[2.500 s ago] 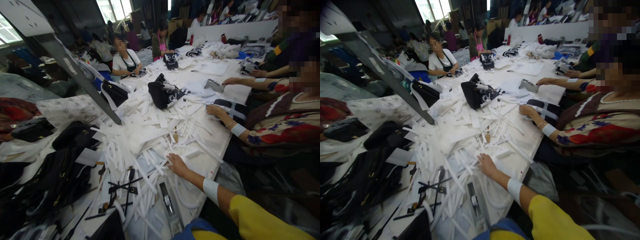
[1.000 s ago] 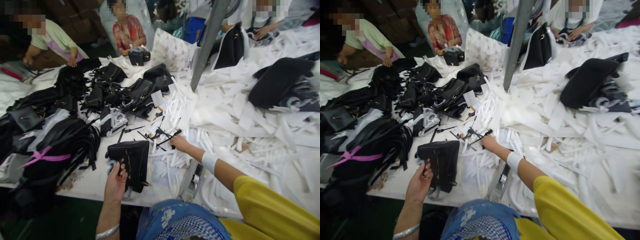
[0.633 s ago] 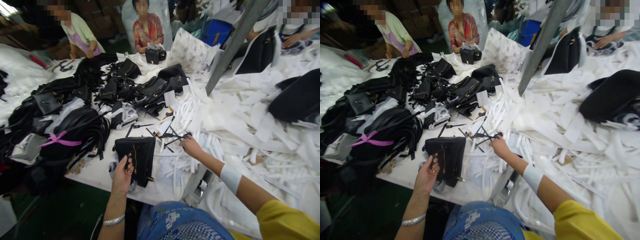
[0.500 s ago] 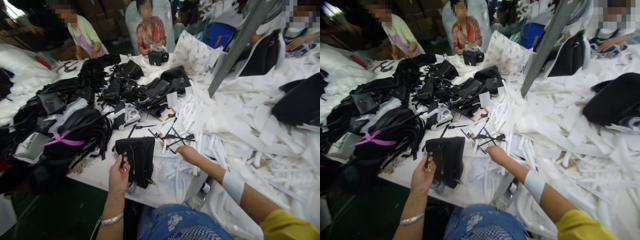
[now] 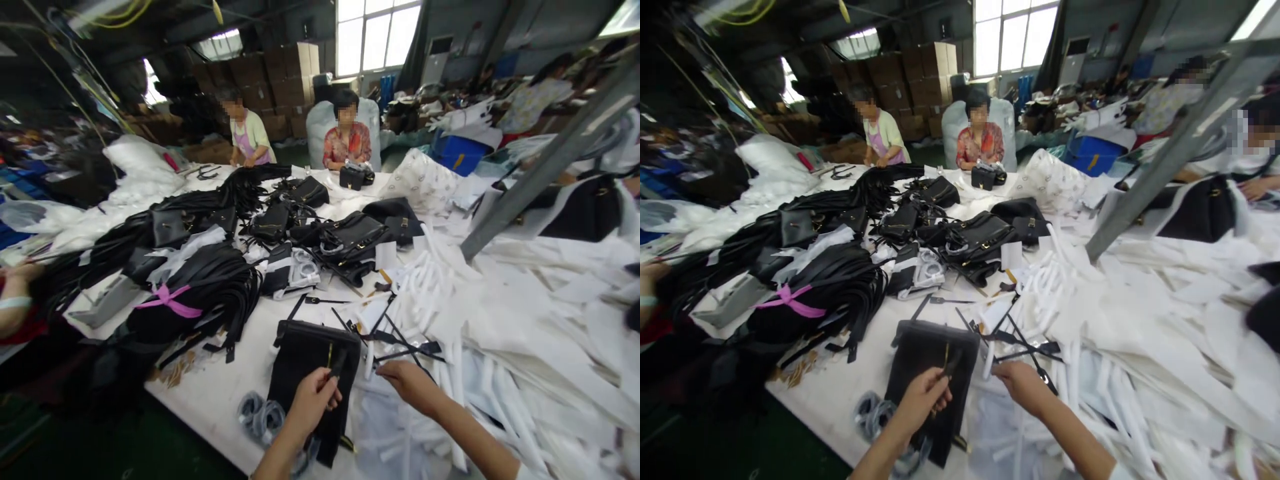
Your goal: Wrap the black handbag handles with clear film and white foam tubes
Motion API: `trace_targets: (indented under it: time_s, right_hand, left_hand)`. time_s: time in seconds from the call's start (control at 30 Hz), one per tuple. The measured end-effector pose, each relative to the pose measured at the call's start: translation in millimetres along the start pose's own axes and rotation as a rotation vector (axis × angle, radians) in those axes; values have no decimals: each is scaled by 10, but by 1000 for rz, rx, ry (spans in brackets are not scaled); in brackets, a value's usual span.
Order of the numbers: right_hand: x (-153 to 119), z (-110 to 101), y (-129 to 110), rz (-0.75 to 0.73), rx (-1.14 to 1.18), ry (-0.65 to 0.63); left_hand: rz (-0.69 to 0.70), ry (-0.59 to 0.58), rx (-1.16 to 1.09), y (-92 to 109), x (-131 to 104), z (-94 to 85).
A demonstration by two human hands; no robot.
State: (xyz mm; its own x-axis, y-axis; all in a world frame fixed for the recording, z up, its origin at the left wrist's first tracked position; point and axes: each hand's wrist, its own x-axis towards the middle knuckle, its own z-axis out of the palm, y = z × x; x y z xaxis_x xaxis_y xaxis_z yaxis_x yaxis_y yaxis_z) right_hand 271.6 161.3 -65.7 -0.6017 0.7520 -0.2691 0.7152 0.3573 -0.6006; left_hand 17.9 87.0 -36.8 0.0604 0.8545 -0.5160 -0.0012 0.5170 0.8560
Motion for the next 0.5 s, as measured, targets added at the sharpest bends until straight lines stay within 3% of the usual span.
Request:
trace_targets:
  time_s: [0.17, 0.27, 0.4, 0.5]
  right_hand:
    - [390, -106, -273, 33, 41, 100]
    - [587, -38, -422, 107, 15, 187]
    - [657, 125, -393, 193, 39, 294]
    - [654, 200, -251, 249, 62, 332]
  left_hand:
    - [210, -42, 381, 201, 197, -574]
    - [208, -47, 258, 477, 478, -1057]
    - [246, 145, 163, 786, 1171, -1733]
    - [359, 252, 201, 969, 1829, -2061]
